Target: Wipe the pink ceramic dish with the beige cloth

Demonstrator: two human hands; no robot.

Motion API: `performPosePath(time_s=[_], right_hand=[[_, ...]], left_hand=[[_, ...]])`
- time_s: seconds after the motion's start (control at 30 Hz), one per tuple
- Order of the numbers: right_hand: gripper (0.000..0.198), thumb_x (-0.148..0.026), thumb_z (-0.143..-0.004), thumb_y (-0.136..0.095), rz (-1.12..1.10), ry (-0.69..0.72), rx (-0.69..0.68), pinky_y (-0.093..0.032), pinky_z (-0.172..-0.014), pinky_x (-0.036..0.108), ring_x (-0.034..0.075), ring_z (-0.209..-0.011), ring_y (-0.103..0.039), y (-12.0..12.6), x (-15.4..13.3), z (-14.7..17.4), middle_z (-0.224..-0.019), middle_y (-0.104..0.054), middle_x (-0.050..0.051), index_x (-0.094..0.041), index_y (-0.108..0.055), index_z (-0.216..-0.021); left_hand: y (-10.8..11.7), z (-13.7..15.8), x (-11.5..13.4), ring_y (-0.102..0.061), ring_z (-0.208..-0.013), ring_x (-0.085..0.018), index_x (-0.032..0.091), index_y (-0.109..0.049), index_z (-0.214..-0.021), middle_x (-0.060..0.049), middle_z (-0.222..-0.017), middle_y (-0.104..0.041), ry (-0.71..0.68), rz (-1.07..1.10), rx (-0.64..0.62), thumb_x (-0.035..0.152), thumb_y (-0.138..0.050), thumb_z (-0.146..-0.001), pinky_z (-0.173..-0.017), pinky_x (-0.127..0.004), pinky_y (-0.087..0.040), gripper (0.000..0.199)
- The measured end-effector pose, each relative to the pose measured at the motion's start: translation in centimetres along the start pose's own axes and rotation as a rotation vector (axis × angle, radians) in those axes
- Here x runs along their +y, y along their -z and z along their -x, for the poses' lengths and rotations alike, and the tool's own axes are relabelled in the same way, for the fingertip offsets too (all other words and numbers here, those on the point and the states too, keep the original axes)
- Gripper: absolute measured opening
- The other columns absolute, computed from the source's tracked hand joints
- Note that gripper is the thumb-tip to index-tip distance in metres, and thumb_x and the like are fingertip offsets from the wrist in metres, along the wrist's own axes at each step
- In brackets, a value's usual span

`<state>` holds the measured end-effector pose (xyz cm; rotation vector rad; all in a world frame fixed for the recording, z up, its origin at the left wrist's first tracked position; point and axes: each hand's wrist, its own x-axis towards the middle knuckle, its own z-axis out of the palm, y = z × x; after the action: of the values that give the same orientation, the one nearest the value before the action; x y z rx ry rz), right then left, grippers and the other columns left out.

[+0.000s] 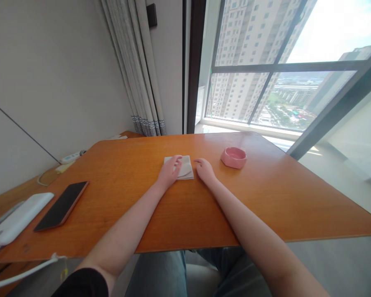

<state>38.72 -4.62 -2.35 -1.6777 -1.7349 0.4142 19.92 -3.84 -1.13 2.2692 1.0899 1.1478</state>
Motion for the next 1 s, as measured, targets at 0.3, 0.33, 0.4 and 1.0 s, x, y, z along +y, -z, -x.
performPosePath(time_s=[0.3, 0.33, 0.4, 1.0], right_hand=[[0.044, -0.03, -0.091, -0.036, -0.036, 0.26, 0.067, -0.033, -0.108, 0.034, 0.02, -0.124, -0.046, 0.4, -1.9, 1.2, -0.132, -0.052, 0.013, -0.015, -0.051, -0.129], [0.045, -0.031, -0.092, -0.035, -0.013, 0.295, 0.023, -0.032, -0.109, 0.033, 0.019, -0.127, -0.044, 0.1, -2.2, 1.4, -0.136, -0.049, 0.013, -0.014, -0.048, -0.132], [0.048, -0.031, -0.094, -0.031, 0.063, 0.298, -0.071, -0.029, -0.111, 0.031, 0.018, -0.132, -0.039, -0.7, -2.7, 2.0, -0.141, -0.045, 0.012, -0.012, -0.043, -0.136], [0.07, 0.001, -0.073, -0.035, 0.632, -0.082, -0.24, -0.037, -0.103, 0.049, 0.028, -0.132, -0.039, 10.8, 6.7, 10.8, -0.147, -0.039, 0.004, -0.028, -0.045, -0.136]], left_hand=[[-1.6, 0.4, -1.2, -0.02, -0.141, -0.034, 0.021, -0.045, -0.134, -0.014, -0.151, -0.03, 0.24, -0.424, -0.351, 0.043, -0.039, -0.09, -0.109, -0.062, -0.013, 0.05], [-2.2, 0.6, -0.5, -0.021, -0.141, -0.033, 0.022, -0.042, -0.136, -0.013, -0.151, -0.031, 0.217, -0.396, -0.351, 0.043, -0.036, -0.091, -0.109, -0.062, -0.015, 0.051], [-3.1, 0.9, 0.5, -0.025, -0.14, -0.029, 0.023, -0.037, -0.14, -0.012, -0.15, -0.034, 0.208, -0.333, -0.346, 0.039, -0.028, -0.093, -0.11, -0.06, -0.017, 0.05], [-1.7, 0.5, -1.5, -0.03, -0.138, -0.026, 0.02, -0.047, -0.133, -0.011, -0.148, -0.037, 0.142, -0.446, -0.399, 0.033, -0.038, -0.09, -0.114, -0.049, -0.019, 0.046]])
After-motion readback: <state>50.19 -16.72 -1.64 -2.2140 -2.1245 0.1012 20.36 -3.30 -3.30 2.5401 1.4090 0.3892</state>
